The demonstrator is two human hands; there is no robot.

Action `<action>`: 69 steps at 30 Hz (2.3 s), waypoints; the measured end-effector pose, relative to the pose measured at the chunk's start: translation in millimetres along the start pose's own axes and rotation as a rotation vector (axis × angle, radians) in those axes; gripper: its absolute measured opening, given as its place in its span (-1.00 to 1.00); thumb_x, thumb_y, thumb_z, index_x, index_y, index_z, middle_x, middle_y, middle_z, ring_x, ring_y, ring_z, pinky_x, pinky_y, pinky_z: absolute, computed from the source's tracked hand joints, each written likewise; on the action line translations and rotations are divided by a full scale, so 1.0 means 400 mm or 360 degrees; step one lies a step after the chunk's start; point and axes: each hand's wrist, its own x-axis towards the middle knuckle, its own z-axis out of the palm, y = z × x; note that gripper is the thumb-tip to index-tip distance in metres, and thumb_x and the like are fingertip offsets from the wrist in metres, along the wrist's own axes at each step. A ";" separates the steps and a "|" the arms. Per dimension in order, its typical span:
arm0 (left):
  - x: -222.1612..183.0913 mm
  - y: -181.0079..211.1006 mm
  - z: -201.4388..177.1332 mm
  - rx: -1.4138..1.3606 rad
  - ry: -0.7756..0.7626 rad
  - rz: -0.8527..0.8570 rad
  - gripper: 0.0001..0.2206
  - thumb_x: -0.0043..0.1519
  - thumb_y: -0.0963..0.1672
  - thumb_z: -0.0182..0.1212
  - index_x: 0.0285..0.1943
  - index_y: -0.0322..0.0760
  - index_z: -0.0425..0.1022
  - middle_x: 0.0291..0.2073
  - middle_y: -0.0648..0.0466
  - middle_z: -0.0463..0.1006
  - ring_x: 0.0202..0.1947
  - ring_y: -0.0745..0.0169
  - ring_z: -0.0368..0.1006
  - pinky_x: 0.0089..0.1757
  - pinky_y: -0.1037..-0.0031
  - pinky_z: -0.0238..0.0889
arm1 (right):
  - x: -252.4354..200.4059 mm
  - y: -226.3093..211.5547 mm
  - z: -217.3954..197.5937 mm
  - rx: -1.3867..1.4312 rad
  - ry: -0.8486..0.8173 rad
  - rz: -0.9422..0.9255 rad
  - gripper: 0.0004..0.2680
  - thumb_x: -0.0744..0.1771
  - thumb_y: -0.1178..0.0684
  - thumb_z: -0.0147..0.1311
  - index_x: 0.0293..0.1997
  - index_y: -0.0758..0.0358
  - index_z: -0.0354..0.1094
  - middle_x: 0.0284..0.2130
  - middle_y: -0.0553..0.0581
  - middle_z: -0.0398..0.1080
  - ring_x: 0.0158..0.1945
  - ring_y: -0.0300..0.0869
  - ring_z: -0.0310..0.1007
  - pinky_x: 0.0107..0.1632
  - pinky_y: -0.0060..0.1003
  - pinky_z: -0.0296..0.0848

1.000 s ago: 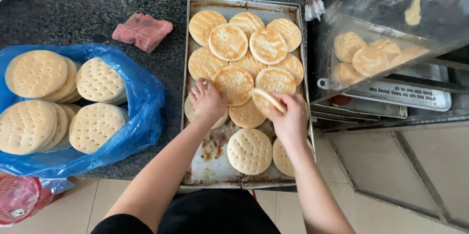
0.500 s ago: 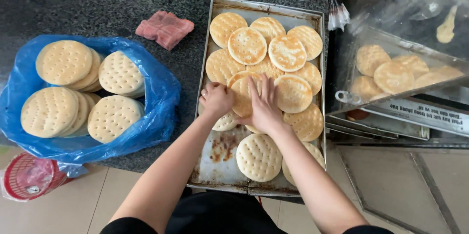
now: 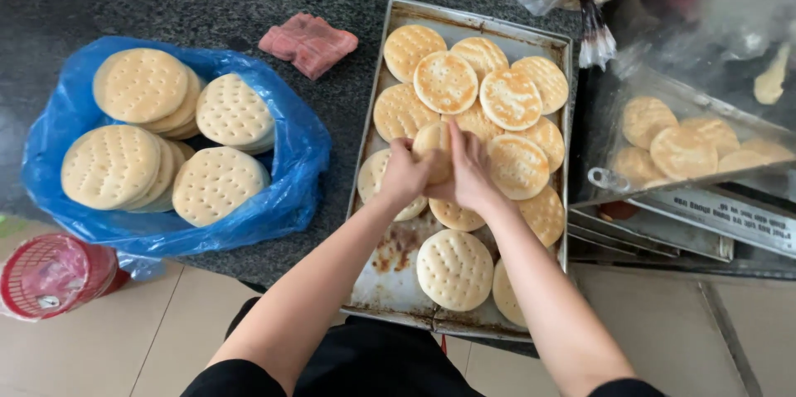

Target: The person removes a tray of flatbreads from a rack and transfers them one by one into a large blue plastic bag on a counter.

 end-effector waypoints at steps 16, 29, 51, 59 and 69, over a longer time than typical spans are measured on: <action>-0.254 -0.105 -0.829 -0.0841 -0.0703 0.0106 -0.42 0.24 -0.01 0.24 0.39 -0.35 0.22 0.16 -0.06 0.53 0.15 0.26 0.45 0.12 0.42 0.34 | -0.110 -0.629 0.114 0.2132 -0.0335 0.0213 -0.62 0.42 0.04 -0.09 0.46 0.26 0.10 0.24 0.06 0.32 0.30 -0.28 0.26 0.29 -0.34 0.26; -0.211 -0.308 -1.098 0.1053 -0.0509 0.1127 -0.58 -0.06 -0.08 0.42 -0.01 -0.26 0.53 -0.19 -0.04 0.57 -0.06 -0.11 0.46 -0.03 0.12 0.29 | 0.111 -0.798 0.355 0.1561 0.0220 0.0415 -0.65 0.34 -0.12 0.18 0.17 0.29 0.37 -0.02 0.05 0.50 0.04 -0.31 0.46 0.10 -0.38 0.44; -0.175 -0.288 -0.927 0.1277 0.0081 0.1306 -0.40 0.26 -0.03 0.12 0.50 -0.31 0.20 0.48 -0.07 0.18 0.49 -0.05 0.02 0.33 0.05 -0.10 | 0.126 -0.662 0.467 0.1242 0.0217 -0.0104 -0.65 0.45 -0.09 -0.02 0.28 0.41 0.17 0.13 0.30 0.35 0.21 0.02 0.36 0.22 -0.16 0.35; -0.161 -0.160 -0.954 0.1287 -0.0123 0.1049 -0.47 0.13 -0.04 0.29 0.33 -0.18 0.39 0.36 0.02 0.31 0.39 0.04 0.18 0.29 -0.04 -0.08 | -0.046 -0.356 0.377 0.1621 0.1271 0.0860 -0.64 0.33 0.14 0.12 0.28 0.23 0.18 0.04 0.14 0.34 0.04 -0.14 0.40 0.05 -0.19 0.45; -0.112 -0.157 -0.912 0.1145 0.0025 0.1038 -0.54 0.15 -0.07 0.29 0.25 -0.27 0.45 0.33 -0.15 0.35 0.36 -0.09 0.22 0.28 -0.10 -0.05 | -0.042 -0.205 0.319 0.2950 0.0862 0.2199 -0.64 0.33 -0.09 0.15 0.27 -0.01 0.22 0.05 0.09 0.20 0.27 0.03 0.12 0.26 0.35 0.24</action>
